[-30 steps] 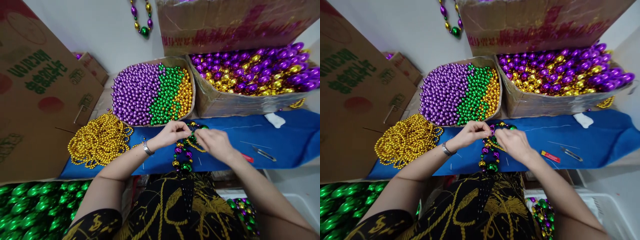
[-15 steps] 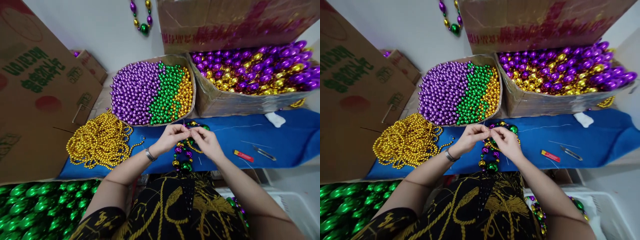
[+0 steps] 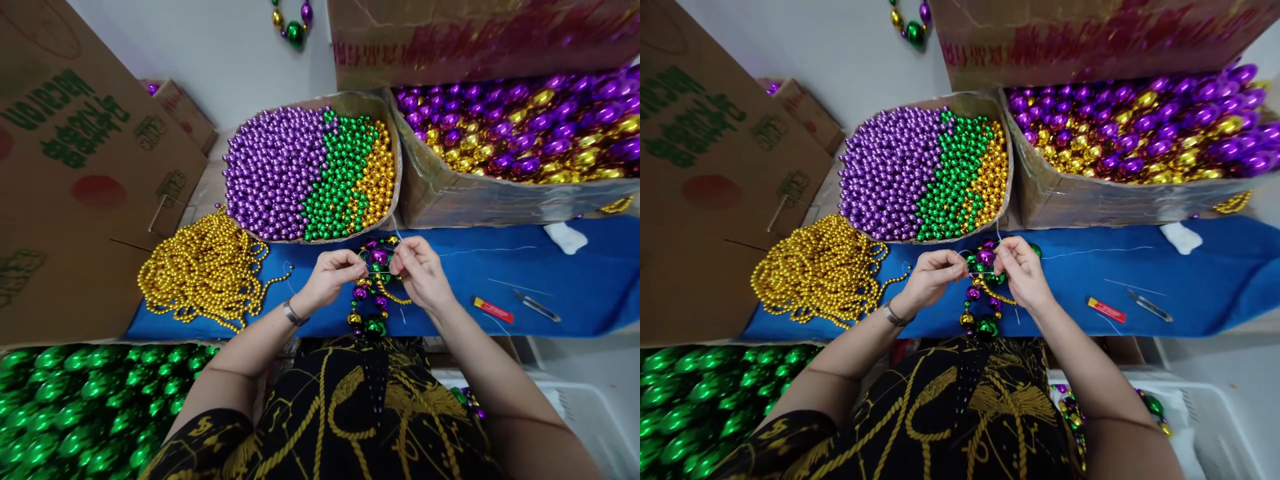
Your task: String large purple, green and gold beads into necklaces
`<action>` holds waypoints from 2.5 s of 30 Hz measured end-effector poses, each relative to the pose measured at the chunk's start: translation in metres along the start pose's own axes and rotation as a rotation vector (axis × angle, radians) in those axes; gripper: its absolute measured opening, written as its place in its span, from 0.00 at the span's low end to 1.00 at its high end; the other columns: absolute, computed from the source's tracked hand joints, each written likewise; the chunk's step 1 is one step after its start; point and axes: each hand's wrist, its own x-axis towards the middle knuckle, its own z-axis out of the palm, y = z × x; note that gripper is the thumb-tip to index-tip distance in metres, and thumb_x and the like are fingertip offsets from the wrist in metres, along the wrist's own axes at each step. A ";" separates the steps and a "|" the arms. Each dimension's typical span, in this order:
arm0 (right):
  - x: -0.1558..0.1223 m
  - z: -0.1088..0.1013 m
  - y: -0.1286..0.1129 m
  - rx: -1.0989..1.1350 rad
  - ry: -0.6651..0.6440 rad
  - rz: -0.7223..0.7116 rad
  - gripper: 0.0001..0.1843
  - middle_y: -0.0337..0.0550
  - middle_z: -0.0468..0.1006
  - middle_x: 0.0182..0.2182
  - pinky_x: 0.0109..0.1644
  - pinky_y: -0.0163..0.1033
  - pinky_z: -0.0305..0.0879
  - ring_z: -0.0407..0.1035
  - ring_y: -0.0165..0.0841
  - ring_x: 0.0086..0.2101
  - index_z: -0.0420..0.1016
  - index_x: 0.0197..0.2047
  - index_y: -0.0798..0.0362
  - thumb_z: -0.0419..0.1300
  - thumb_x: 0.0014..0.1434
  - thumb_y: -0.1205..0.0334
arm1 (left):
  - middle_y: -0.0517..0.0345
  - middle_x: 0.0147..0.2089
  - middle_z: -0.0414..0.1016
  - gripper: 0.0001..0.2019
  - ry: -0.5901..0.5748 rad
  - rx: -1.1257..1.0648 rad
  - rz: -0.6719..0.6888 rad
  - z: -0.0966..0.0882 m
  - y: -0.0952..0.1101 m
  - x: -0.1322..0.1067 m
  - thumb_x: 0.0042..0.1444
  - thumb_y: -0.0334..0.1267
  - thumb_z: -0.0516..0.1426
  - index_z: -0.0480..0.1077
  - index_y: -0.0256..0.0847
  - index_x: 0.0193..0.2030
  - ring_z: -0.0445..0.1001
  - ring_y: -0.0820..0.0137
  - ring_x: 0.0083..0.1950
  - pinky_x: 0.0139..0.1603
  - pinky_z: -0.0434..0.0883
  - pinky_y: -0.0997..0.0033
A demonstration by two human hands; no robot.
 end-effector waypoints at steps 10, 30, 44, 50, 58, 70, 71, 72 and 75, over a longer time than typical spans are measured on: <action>-0.005 -0.013 0.018 -0.244 -0.046 -0.052 0.14 0.41 0.78 0.34 0.29 0.34 0.68 0.68 0.25 0.23 0.70 0.40 0.51 0.59 0.64 0.47 | 0.53 0.35 0.78 0.15 -0.056 0.037 -0.075 -0.006 -0.012 0.011 0.51 0.45 0.67 0.76 0.34 0.36 0.68 0.78 0.29 0.30 0.65 0.76; 0.016 -0.029 -0.025 -0.999 -0.370 -0.326 0.13 0.43 0.78 0.36 0.44 0.39 0.67 0.72 0.32 0.37 0.76 0.41 0.51 0.52 0.69 0.56 | 0.52 0.41 0.75 0.04 -0.213 0.546 0.357 -0.004 0.009 0.012 0.61 0.34 0.58 0.75 0.39 0.37 0.74 0.70 0.42 0.45 0.72 0.69; 0.016 -0.036 -0.042 -0.835 -0.462 -0.241 0.14 0.41 0.75 0.33 0.41 0.38 0.63 0.69 0.31 0.35 0.74 0.40 0.51 0.52 0.69 0.54 | 0.51 0.43 0.76 0.06 -0.130 0.718 0.590 -0.007 -0.003 0.019 0.63 0.37 0.59 0.75 0.39 0.36 0.74 0.69 0.46 0.50 0.72 0.64; 0.008 -0.063 -0.024 -0.257 -0.116 0.006 0.15 0.41 0.76 0.35 0.42 0.40 0.69 0.72 0.34 0.38 0.72 0.31 0.48 0.59 0.63 0.47 | 0.50 0.61 0.73 0.17 -0.046 -0.216 0.139 -0.019 -0.005 0.016 0.55 0.47 0.65 0.69 0.38 0.25 0.68 0.57 0.65 0.61 0.69 0.54; -0.005 -0.025 -0.002 0.524 0.073 0.154 0.16 0.29 0.54 0.19 0.47 0.41 0.74 0.59 0.26 0.23 0.61 0.29 0.48 0.61 0.62 0.50 | 0.68 0.21 0.58 0.17 0.049 -0.594 0.067 0.009 -0.014 0.027 0.55 0.42 0.65 0.63 0.38 0.25 0.64 0.79 0.24 0.43 0.74 0.65; -0.016 -0.056 0.008 -0.182 -0.073 0.034 0.15 0.39 0.75 0.30 0.49 0.45 0.72 0.74 0.33 0.37 0.69 0.34 0.49 0.55 0.67 0.47 | 0.61 0.28 0.64 0.20 -0.008 -0.304 -0.095 -0.011 -0.029 0.018 0.55 0.54 0.63 0.74 0.35 0.35 0.68 0.74 0.31 0.43 0.75 0.63; -0.013 -0.060 0.001 -0.374 -0.116 -0.063 0.14 0.42 0.78 0.35 0.50 0.45 0.71 0.74 0.34 0.41 0.71 0.37 0.49 0.54 0.68 0.50 | 0.58 0.30 0.67 0.22 -0.049 -0.253 -0.096 -0.010 -0.025 0.020 0.56 0.56 0.62 0.76 0.35 0.39 0.69 0.73 0.34 0.45 0.75 0.62; -0.009 -0.063 -0.007 -0.558 -0.158 -0.175 0.12 0.44 0.80 0.40 0.51 0.45 0.70 0.74 0.35 0.43 0.73 0.39 0.49 0.53 0.69 0.53 | 0.57 0.32 0.68 0.23 -0.093 -0.196 -0.102 -0.009 -0.021 0.021 0.56 0.56 0.61 0.77 0.35 0.42 0.70 0.72 0.35 0.45 0.75 0.63; 0.014 -0.059 -0.024 -0.889 -0.264 -0.537 0.08 0.45 0.80 0.43 0.52 0.46 0.69 0.73 0.37 0.46 0.76 0.41 0.49 0.56 0.67 0.59 | 0.57 0.34 0.69 0.19 -0.209 0.000 -0.110 -0.003 -0.009 0.028 0.57 0.51 0.62 0.77 0.36 0.46 0.70 0.74 0.36 0.40 0.72 0.70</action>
